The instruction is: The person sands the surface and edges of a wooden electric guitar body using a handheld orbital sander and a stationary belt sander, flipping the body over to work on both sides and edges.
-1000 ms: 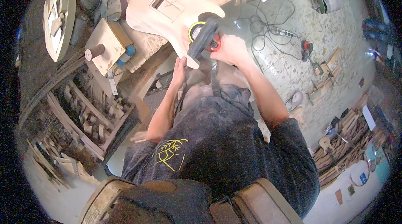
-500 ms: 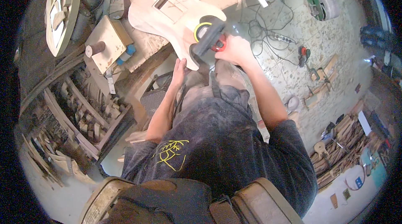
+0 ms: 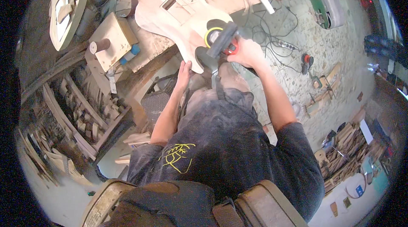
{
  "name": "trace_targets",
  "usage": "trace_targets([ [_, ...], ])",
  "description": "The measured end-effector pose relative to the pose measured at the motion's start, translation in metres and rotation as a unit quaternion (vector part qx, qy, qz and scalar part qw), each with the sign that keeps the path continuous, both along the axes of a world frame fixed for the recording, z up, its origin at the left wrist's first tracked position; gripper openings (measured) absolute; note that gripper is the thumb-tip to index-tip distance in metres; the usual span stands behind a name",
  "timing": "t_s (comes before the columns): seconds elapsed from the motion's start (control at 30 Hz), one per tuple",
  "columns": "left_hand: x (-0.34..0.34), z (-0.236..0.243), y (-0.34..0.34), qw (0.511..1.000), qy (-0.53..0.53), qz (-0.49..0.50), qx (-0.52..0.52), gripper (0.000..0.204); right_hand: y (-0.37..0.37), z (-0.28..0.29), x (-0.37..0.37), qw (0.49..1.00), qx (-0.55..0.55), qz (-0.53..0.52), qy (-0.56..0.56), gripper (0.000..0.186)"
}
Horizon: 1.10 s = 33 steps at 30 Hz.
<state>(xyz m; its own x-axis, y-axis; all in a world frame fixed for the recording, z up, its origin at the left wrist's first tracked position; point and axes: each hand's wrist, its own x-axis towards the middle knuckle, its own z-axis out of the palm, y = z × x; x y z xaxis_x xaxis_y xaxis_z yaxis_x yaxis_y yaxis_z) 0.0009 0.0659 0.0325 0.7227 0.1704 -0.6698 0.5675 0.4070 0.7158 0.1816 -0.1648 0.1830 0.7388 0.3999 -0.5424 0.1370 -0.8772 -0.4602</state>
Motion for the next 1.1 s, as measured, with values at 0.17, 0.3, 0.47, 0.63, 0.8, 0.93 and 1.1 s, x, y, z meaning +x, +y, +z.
trace_targets([
  [0.17,0.000,-0.002,0.000,1.000,0.011,0.002,-0.015,0.034,0.003,0.000,0.006,1.000,-0.015,0.015,0.012,0.059],
  [0.3,0.002,0.001,-0.004,1.000,0.003,0.016,-0.013,0.034,0.005,-0.012,0.013,0.999,0.008,0.047,-0.007,0.063],
  [0.47,-0.003,-0.001,-0.007,0.999,-0.005,0.031,0.008,0.032,-0.012,-0.001,0.016,0.998,0.004,0.063,0.021,0.064],
  [0.63,-0.001,-0.009,-0.009,0.999,-0.007,0.026,0.022,0.032,0.008,-0.012,0.033,0.995,0.013,0.096,-0.024,0.061],
  [0.8,-0.002,-0.017,-0.014,0.998,0.010,0.069,-0.005,0.033,-0.008,-0.002,0.026,0.991,-0.005,0.133,0.003,0.059],
  [0.93,-0.012,-0.034,-0.014,0.998,0.018,0.048,0.022,0.040,-0.036,0.022,0.009,0.994,-0.031,0.099,0.037,0.059],
  [1.1,-0.006,0.001,-0.016,0.992,-0.001,0.120,0.036,0.045,-0.102,0.003,-0.017,0.972,0.196,-0.109,0.064,0.048],
])
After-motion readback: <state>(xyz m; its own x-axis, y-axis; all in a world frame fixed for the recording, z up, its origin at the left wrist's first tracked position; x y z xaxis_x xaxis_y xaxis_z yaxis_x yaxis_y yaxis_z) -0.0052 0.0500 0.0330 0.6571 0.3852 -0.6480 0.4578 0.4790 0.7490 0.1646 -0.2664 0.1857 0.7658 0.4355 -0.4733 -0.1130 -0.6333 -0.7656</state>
